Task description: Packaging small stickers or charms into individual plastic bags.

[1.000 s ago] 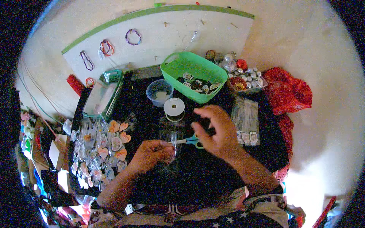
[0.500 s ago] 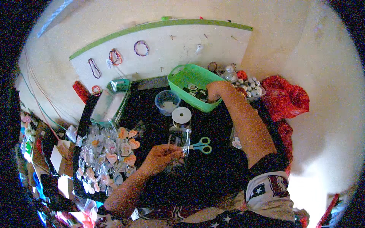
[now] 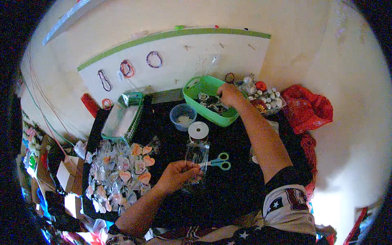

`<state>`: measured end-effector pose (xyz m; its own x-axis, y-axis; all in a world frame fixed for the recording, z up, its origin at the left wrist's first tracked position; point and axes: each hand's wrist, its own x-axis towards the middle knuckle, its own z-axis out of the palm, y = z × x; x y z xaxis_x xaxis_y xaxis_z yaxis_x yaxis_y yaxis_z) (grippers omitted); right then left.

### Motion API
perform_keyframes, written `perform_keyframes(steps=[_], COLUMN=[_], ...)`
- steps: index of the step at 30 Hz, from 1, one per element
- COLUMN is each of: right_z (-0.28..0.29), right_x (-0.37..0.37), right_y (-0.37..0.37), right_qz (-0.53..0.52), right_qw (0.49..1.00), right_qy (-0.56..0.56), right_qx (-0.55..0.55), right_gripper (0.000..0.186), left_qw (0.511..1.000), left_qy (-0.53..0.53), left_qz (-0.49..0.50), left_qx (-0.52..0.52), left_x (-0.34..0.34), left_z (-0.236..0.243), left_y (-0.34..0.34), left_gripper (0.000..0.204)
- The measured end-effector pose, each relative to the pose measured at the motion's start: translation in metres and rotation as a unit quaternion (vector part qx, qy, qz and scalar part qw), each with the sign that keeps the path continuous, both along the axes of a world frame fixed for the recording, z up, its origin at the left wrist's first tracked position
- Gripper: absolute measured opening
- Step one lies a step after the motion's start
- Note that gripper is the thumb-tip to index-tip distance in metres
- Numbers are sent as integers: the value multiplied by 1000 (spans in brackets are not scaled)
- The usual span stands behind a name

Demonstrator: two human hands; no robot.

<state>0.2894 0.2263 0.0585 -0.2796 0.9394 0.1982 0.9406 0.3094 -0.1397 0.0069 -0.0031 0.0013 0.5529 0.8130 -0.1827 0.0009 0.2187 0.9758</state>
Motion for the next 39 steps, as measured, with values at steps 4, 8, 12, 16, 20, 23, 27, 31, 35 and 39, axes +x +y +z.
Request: perform_keyframes(steps=[4,8,12,16,20,23,27,31,35,39], right_z=[12,11,22,46,37,25,6,-22,-23,-18], right_x=[-6,7,4,-8,-16,-24,-24,-21,-26,-34], right_y=[-1,-9,-38,-103,-153,-187,-203,-204,-208,-217], right_qz=[-31,-11,-9,2,42,81,67,64,107,135], right_qw=[997,987,960,942,931,920,895,840,794,794], right_qy=[63,159,277,327,356,377,438,537,598,592], right_qx=[-43,15,26,74,66,76,52,42,6,-31], right_gripper=[26,23,28,24,15,14,16,14,10,10], left_qw=[1000,999,998,995,996,995,995,992,995,994], left_qy=[12,-21,-31,-43,-33,-20,14,-34,2,-17], left_qz=[15,28,58,70,81,90,92,105,81,56], left_qx=[-1,16,-9,-55,-16,-26,-46,-67,-59,-91], left_x=[-1,2,2,3,4,4,2,8,4,4], left_z=[-7,-11,-2,-3,3,3,-10,-4,-2,0], left_y=[-1,-1,-3,-3,-4,-4,-1,-4,-2,-2], left_gripper=[22,21,20,20,19,19,20,18,17,17])
